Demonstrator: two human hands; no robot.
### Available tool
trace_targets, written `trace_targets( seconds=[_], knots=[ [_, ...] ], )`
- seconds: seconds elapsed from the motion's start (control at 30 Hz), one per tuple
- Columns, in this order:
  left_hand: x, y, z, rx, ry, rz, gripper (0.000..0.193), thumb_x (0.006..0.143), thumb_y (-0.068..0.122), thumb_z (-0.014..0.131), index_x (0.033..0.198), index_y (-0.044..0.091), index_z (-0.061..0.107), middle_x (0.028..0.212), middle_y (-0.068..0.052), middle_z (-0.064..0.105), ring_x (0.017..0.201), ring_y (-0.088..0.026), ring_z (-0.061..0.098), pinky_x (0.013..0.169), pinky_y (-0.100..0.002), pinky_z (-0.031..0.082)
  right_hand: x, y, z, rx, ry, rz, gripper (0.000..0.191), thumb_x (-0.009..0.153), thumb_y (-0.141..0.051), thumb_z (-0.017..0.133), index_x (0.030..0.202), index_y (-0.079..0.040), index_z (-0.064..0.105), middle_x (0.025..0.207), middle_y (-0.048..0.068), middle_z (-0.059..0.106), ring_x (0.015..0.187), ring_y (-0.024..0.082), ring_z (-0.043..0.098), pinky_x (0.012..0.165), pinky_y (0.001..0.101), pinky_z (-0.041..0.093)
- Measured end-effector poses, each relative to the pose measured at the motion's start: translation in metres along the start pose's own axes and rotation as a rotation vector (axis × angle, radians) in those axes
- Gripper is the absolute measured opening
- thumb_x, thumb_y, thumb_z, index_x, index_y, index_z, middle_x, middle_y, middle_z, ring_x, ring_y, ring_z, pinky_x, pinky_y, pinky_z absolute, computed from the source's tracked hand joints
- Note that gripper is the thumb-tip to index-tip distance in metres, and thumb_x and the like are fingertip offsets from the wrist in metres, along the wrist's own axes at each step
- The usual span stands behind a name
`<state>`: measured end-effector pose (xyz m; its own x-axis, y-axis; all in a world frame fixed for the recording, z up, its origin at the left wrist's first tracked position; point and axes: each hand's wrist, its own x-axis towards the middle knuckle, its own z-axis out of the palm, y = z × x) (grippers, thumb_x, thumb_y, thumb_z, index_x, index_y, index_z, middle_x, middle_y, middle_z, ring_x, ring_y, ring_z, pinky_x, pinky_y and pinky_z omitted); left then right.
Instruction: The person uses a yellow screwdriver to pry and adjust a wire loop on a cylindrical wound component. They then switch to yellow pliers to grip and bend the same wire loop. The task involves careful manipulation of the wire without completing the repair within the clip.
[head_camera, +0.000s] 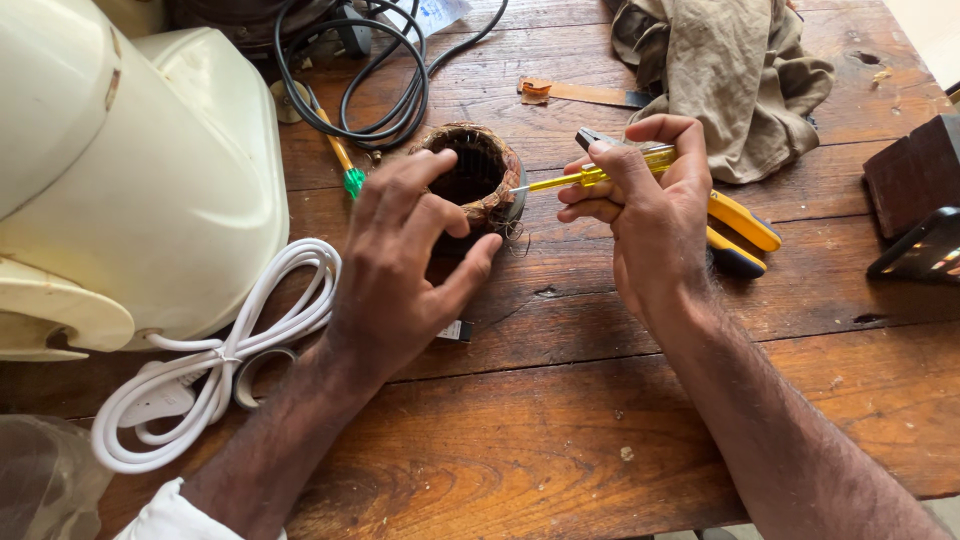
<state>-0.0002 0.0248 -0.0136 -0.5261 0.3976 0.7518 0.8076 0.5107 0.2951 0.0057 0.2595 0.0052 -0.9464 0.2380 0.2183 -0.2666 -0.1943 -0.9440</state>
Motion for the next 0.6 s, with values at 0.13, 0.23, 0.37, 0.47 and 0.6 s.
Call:
trace_targets(
  seconds=[0.13,0.23,0.37,0.47,0.6],
  knots=[
    [-0.0009,0.0031,-0.0034,-0.011,-0.038,-0.030,0.024,0.095,0.021,0.081,0.093,0.005,0.062,0.143,-0.020,0.053,0.141,-0.037,0.047,0.120,-0.053,0.043,0.0013,0.0008,0.0002,0.015,0.006,0.003,0.038,0.100,-0.008,0.063,0.124,-0.003,0.033,0.096,0.024,0.069,0.078,0.024,0.075,0.067,0.0360,0.067],
    [0.0013,0.0039,-0.0042,-0.011,-0.044,-0.033,0.023,0.095,0.020,0.080,0.093,0.006,0.063,0.143,-0.019,0.053,0.142,-0.037,0.046,0.120,-0.053,0.042,0.0022,0.0007,-0.0003,0.008,0.004,0.002,0.038,0.100,-0.008,0.063,0.123,-0.003,0.033,0.096,0.024,0.069,0.077,0.024,0.075,0.066,0.0358,0.068],
    [0.0010,0.0046,-0.0047,-0.014,-0.052,-0.039,0.022,0.096,0.020,0.079,0.093,0.005,0.062,0.142,-0.018,0.053,0.142,-0.037,0.046,0.120,-0.053,0.043,0.0012,0.0017,0.0007,-0.001,-0.002,-0.010,0.038,0.100,-0.008,0.063,0.124,-0.002,0.034,0.096,0.024,0.068,0.078,0.025,0.075,0.066,0.0356,0.068],
    [-0.0004,0.0037,-0.0044,-0.016,-0.056,-0.041,0.022,0.096,0.019,0.079,0.093,0.005,0.062,0.141,-0.018,0.054,0.142,-0.036,0.046,0.121,-0.052,0.043,0.0014,0.0020,0.0007,-0.005,-0.005,-0.009,0.038,0.100,-0.008,0.063,0.125,-0.002,0.034,0.096,0.024,0.068,0.078,0.025,0.076,0.067,0.0356,0.068],
    [-0.0009,0.0027,-0.0030,-0.019,-0.057,-0.045,0.022,0.097,0.019,0.078,0.094,0.005,0.061,0.140,-0.019,0.054,0.141,-0.036,0.046,0.121,-0.053,0.043,0.0019,0.0022,0.0005,-0.012,-0.004,-0.009,0.038,0.100,-0.008,0.062,0.125,-0.002,0.034,0.096,0.023,0.068,0.079,0.025,0.076,0.066,0.0355,0.068]
  ],
)
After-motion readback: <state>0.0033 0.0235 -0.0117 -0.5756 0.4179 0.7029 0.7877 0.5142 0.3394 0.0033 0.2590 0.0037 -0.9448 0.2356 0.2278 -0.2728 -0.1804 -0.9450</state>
